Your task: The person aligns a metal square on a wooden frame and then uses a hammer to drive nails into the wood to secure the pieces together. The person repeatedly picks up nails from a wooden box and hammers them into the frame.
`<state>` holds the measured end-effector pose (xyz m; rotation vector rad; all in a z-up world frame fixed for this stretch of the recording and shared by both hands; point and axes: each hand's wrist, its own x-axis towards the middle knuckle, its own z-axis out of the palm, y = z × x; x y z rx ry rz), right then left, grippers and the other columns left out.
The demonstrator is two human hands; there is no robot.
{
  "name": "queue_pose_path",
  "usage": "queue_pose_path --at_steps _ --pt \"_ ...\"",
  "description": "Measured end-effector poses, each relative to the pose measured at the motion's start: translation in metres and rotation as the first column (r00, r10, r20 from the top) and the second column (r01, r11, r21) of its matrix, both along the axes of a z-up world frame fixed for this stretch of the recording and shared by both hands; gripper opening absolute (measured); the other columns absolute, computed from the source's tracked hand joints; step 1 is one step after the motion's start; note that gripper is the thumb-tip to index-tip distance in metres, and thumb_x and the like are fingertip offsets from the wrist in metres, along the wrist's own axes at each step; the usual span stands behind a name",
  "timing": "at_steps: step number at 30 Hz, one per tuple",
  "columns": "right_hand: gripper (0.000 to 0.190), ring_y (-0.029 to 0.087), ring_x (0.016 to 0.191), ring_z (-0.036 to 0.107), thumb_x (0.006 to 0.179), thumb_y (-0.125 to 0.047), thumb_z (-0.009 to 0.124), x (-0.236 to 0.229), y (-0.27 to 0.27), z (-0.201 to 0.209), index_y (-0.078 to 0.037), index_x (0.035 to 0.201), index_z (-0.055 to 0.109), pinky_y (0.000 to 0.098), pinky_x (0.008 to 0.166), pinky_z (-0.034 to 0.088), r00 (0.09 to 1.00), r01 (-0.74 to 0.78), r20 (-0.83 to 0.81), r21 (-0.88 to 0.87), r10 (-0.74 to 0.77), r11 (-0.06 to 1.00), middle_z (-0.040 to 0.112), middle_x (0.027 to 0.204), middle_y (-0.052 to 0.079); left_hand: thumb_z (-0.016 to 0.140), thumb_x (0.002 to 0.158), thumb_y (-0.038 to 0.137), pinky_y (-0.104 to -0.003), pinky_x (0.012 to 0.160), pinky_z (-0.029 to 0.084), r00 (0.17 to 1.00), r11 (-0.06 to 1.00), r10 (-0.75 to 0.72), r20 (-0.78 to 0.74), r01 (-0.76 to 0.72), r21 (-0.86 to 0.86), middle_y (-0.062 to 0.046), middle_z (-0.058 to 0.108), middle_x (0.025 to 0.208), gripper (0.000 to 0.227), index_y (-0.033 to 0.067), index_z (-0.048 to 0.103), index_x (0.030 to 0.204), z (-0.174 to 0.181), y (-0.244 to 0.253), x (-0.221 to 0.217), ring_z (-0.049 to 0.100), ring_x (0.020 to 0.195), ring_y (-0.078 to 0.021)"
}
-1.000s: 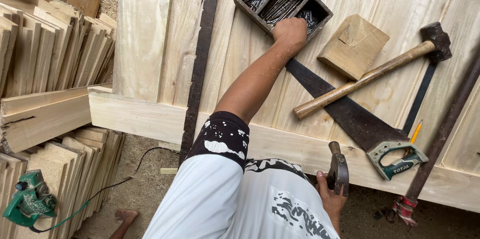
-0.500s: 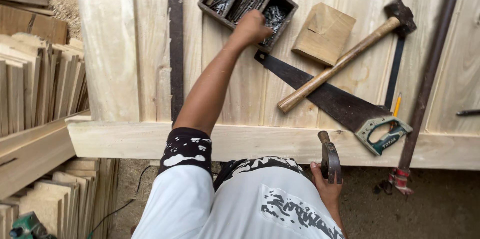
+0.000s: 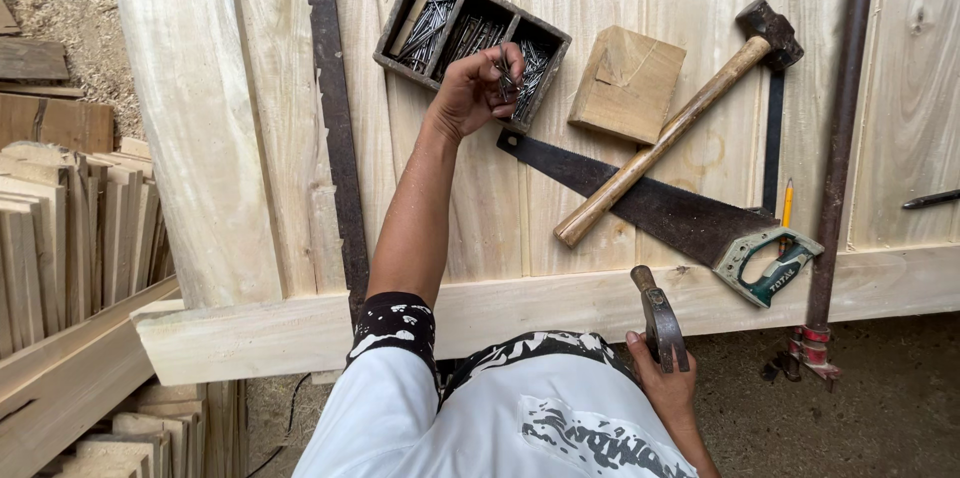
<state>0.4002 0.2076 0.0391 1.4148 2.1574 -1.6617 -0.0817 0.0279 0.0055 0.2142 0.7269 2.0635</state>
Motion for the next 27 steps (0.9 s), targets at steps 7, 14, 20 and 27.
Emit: queue_pose_path --at_steps 7,14,20,27 --pt "0.024 0.007 0.05 0.053 0.089 -0.022 0.079 -0.011 -0.008 0.004 0.0 0.082 0.071 0.0236 0.045 0.039 1.0 -0.013 0.026 0.053 0.012 0.998 0.063 0.061 0.002 0.041 0.116 0.039 -0.026 0.044 0.031 0.983 0.931 -0.021 0.181 -0.047 0.363 0.0 0.037 0.064 0.052 0.0082 0.052 0.075 -0.028 0.032 0.001 0.032 0.052 -0.012" --pt "0.019 0.01 0.047 0.055 0.096 -0.019 0.073 -0.029 0.001 0.021 -0.001 0.091 0.07 0.0257 0.043 0.042 0.989 -0.144 -0.031 0.103 0.148 0.984 0.062 0.063 0.006 0.045 0.112 0.037 -0.023 0.043 0.03 0.948 0.893 -0.048 0.315 -0.101 0.438 0.003 0.038 0.065 0.044 0.0082 0.056 0.081 -0.017 0.025 0.063 0.032 0.054 -0.0077" --pt "0.017 0.008 0.057 0.057 0.1 -0.012 0.069 -0.093 -0.002 0.069 -0.001 0.112 0.066 0.0226 0.05 0.045 0.843 -0.286 -0.446 0.1 0.3 0.953 0.066 0.085 0.004 0.053 0.111 0.038 -0.021 0.047 0.028 0.929 0.939 -0.174 0.326 0.057 0.34 0.007 0.041 0.066 0.039 0.0067 0.065 0.091 0.002 0.008 0.183 0.031 0.054 -0.0045" --pt "0.02 0.008 0.058 0.056 0.097 -0.004 0.072 -0.11 -0.015 0.085 0.001 0.115 0.063 0.0226 0.049 0.043 0.798 -0.422 -0.425 0.111 0.427 0.9 0.064 0.086 0.003 0.055 0.109 0.039 -0.023 0.046 0.027 0.935 0.977 -0.018 0.355 -0.058 0.204 0.005 0.04 0.064 0.04 0.0037 0.064 0.093 0.024 0.031 0.305 0.032 0.051 -0.0051"
